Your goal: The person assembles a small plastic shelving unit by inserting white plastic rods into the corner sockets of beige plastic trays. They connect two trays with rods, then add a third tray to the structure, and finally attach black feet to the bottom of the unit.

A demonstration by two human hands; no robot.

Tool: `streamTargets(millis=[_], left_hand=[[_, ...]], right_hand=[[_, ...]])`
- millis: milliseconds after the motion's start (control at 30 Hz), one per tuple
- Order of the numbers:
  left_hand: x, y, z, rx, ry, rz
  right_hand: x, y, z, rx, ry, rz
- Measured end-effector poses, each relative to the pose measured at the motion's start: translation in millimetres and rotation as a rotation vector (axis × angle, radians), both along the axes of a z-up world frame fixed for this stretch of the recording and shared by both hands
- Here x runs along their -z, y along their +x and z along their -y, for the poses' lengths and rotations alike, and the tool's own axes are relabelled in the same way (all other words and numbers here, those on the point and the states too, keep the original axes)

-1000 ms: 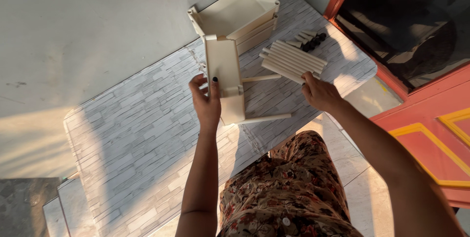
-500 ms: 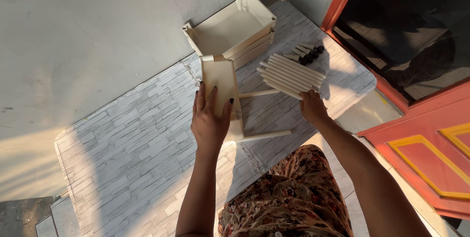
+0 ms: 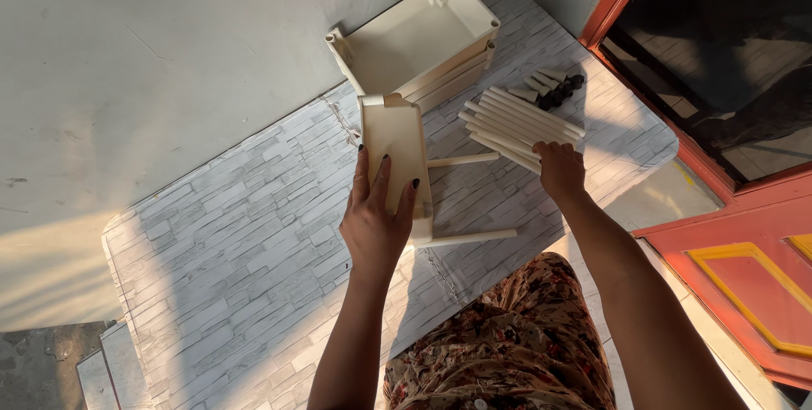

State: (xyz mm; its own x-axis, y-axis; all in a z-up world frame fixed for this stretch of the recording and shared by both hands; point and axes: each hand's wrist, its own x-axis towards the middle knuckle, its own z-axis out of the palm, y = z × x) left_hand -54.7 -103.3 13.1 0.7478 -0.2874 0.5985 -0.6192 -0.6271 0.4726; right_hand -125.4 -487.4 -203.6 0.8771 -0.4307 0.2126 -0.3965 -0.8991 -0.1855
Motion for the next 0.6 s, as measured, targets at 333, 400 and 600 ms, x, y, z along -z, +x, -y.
streamTargets(millis=[333,400,600], left_hand=[[1.9,0.9,0.9,-0.001,-0.002,-0.014],[0.2,0.1,1.0,-0.007,0.005,-0.003],[-3.2,-2.1,0.6,-0.002,-0.008,-0.025]], right_hand=[[15.1,-0.7,8.2,0.009,0.026,-0.040],[12.2,-1.8,6.8,0.009,0.030,-0.041],[7.8,-6.1,-5.8,-0.040,0.072,0.003]])
